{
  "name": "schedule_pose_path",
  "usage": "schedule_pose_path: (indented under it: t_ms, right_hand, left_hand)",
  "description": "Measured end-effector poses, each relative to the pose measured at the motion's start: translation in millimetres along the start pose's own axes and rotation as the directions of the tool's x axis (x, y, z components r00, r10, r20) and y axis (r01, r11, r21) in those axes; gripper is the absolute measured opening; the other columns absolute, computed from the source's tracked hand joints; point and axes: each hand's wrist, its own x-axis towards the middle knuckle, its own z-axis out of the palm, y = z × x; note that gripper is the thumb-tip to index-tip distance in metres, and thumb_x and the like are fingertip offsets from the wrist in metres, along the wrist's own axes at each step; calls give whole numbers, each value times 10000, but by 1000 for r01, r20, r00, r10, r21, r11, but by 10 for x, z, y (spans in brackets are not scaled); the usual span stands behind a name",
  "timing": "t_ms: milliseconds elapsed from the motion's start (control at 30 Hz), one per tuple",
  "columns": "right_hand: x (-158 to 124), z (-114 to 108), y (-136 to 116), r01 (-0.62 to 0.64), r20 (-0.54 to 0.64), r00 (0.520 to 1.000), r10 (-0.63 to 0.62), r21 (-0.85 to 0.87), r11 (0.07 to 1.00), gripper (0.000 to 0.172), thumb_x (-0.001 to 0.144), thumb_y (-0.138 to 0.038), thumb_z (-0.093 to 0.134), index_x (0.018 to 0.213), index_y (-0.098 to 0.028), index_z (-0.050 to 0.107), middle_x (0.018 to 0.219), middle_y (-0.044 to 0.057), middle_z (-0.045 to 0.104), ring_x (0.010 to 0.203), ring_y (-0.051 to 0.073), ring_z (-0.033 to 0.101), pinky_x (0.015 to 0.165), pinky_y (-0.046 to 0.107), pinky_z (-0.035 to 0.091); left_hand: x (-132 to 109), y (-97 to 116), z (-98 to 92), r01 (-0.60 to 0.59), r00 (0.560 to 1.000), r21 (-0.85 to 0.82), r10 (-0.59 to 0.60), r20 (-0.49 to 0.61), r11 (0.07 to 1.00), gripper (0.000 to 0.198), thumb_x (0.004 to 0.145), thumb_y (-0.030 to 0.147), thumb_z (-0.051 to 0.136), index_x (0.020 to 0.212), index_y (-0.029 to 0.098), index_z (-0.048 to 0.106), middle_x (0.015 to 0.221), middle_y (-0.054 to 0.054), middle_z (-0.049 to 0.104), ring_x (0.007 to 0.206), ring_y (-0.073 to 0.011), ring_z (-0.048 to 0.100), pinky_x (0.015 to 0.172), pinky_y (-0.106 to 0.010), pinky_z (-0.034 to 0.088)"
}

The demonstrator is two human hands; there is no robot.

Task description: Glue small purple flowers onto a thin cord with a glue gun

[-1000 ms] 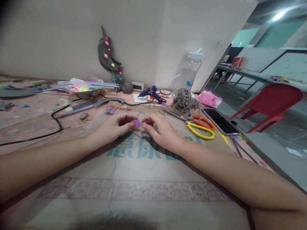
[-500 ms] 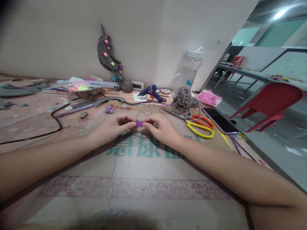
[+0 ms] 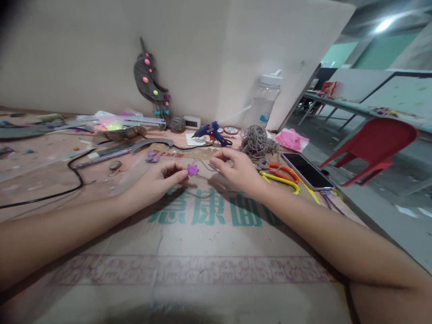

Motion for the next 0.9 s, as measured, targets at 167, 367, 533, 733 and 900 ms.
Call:
schedule_pose_path:
  t_ms: [167,367,533,733,900]
  right_hand:
    - [27,-109,66,66,210,976,-62,-8,998,224,896,-378,630,815,-176,683,785,23,681,750,173,615,738,301,461]
    - [-14,-96,-9,292,555,786,-270,51,955,292,907,-395,692,1104,-180,716,1019,78,688,967,205,629,895,345,471]
    - [28,-165,24,258,646,733,-213,26,966,302,935,-397,664,1138,-177,703,1077,82,679,1005,203,623,912,346,469]
    - [33,-138,75,236,624,751,-218,55,970,241,897,-410,708,995,-190,715,991,55,656,927,190,608,840,326,473]
    - [15,-50,131,282,578,770,-270,72,957,175,898,-372,708,889,-198,723,919,44,645,912,187,593,850,328,450]
  left_hand:
    - [25,-26,3,-5,999,-65,2,-40,998,235,923,391,597,850,169,620,845,-12,653,790,-159,618,737,-283,464]
    - [8,28,25,0,999,-113,-4,-34,994,220,961,374,547,930,162,598,849,-24,695,691,-134,615,676,-273,469]
    - [-91,91,44,-115,993,42,115,21,992,211,980,350,517,902,176,606,845,-18,685,744,-148,629,705,-286,470]
    - [-101,91,42,-143,972,220,95,215,965,234,976,365,491,931,196,647,871,-18,699,811,-182,638,727,-309,462]
    - [-51,64,35,-110,968,243,48,245,964,238,969,380,492,950,206,654,901,-15,711,847,-189,652,751,-309,473]
